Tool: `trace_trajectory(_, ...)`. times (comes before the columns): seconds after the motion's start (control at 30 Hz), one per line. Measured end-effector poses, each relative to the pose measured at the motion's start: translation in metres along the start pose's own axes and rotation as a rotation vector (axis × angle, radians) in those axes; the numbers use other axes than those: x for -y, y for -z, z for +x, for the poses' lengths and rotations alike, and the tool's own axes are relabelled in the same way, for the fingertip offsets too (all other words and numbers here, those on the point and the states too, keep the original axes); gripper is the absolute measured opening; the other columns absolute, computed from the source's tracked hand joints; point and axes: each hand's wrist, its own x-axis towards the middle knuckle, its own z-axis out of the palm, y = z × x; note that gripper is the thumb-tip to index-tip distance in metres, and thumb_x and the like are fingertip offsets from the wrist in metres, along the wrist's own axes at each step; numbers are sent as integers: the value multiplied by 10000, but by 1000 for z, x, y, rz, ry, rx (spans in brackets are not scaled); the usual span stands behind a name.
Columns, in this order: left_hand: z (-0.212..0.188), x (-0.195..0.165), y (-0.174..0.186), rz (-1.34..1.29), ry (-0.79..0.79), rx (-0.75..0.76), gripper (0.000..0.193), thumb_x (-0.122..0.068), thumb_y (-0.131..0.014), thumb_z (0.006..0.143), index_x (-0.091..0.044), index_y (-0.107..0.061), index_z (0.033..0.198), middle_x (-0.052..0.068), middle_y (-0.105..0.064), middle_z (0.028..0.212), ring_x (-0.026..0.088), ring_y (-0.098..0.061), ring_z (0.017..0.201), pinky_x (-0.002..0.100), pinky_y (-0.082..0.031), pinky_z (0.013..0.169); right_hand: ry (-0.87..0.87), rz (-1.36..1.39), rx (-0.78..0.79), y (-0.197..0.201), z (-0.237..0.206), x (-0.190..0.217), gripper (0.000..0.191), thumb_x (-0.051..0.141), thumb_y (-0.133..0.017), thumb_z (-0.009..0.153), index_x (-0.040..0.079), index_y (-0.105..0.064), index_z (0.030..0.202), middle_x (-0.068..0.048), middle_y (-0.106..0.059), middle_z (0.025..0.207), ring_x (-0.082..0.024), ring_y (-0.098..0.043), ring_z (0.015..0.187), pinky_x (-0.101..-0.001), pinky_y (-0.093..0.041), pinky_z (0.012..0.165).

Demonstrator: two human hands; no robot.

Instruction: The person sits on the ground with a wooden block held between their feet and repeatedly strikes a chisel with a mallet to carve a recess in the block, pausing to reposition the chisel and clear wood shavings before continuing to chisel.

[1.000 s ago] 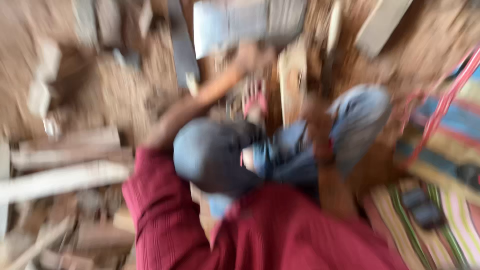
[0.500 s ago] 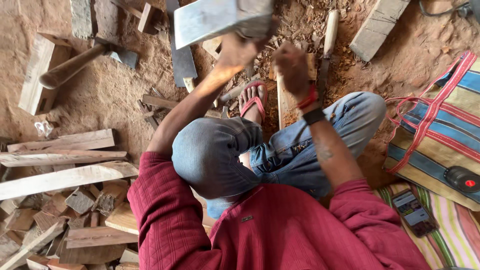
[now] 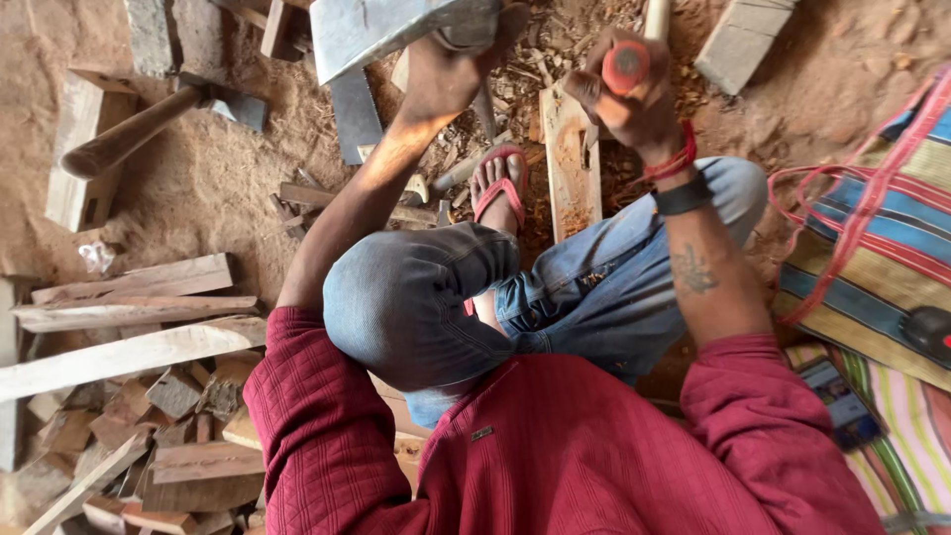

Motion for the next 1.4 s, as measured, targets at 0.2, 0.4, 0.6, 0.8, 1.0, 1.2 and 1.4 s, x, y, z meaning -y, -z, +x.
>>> trace_trajectory(0.2, -1, -23, 2, -64, -1, 35, 171, -161, -680, 1122, -33, -694, 1234, 124, -780, 1005, 219, -822, 799, 318, -695, 594, -70, -66, 171, -13, 9, -2, 472, 480, -772, 1045, 59, -607, 912, -3, -546, 718, -108, -553, 631, -302, -482, 607)
trace_trajectory(0.4, 7, -34, 4, 497, -183, 128, 135, -160, -700, 1096, -49, -712, 1172, 68, -765, 858, 176, -778, 707, 295, -577, 498, -134, -108, 132, -14, 4, -2, 580, 536, -804, 1041, 48, -548, 859, -13, -508, 725, -130, -529, 693, -327, -457, 658)
trace_trajectory(0.6, 7, -35, 9, -91, 363, 76, 126, -145, -673, 1024, -32, -706, 1069, 73, -752, 749, 164, -804, 633, 319, -602, 502, -132, -99, 159, -18, -2, -6, 590, 571, -781, 1032, 68, -540, 841, 1, -525, 719, -127, -558, 684, -329, -469, 634)
trace_trajectory(0.8, 9, -24, 6, 271, -248, 10, 173, -145, -717, 1084, 2, -630, 1112, 154, -728, 857, 243, -761, 663, 323, -588, 526, -121, -86, 127, -20, -3, -13, 579, 563, -762, 1034, 76, -531, 821, -7, -511, 673, -125, -554, 637, -319, -474, 610)
trace_trajectory(1.0, 8, -28, 13, -196, 214, 121, 185, -132, -603, 1092, 45, -643, 1127, 151, -770, 828, 253, -837, 648, 310, -579, 481, -4, -222, 147, -23, -5, -7, 462, 394, -825, 1031, 72, -556, 837, -32, -534, 660, -167, -537, 640, -392, -479, 696)
trace_trajectory(1.2, 5, -26, 9, 27, 36, 32, 155, -123, -650, 1067, 13, -722, 1053, 162, -762, 857, 235, -778, 693, 339, -632, 536, -125, -39, 217, -29, -5, 11, 399, 252, -855, 1013, 53, -569, 818, -47, -565, 703, -155, -554, 639, -337, -461, 587)
trace_trajectory(1.4, -3, -16, 4, 44, -22, 48, 209, -206, -634, 1119, -3, -662, 1082, 54, -739, 768, 128, -786, 655, 230, -590, 481, -91, -38, 204, -25, -13, 25, 379, 218, -804, 1009, 71, -557, 763, -26, -563, 629, -126, -577, 577, -312, -457, 533)
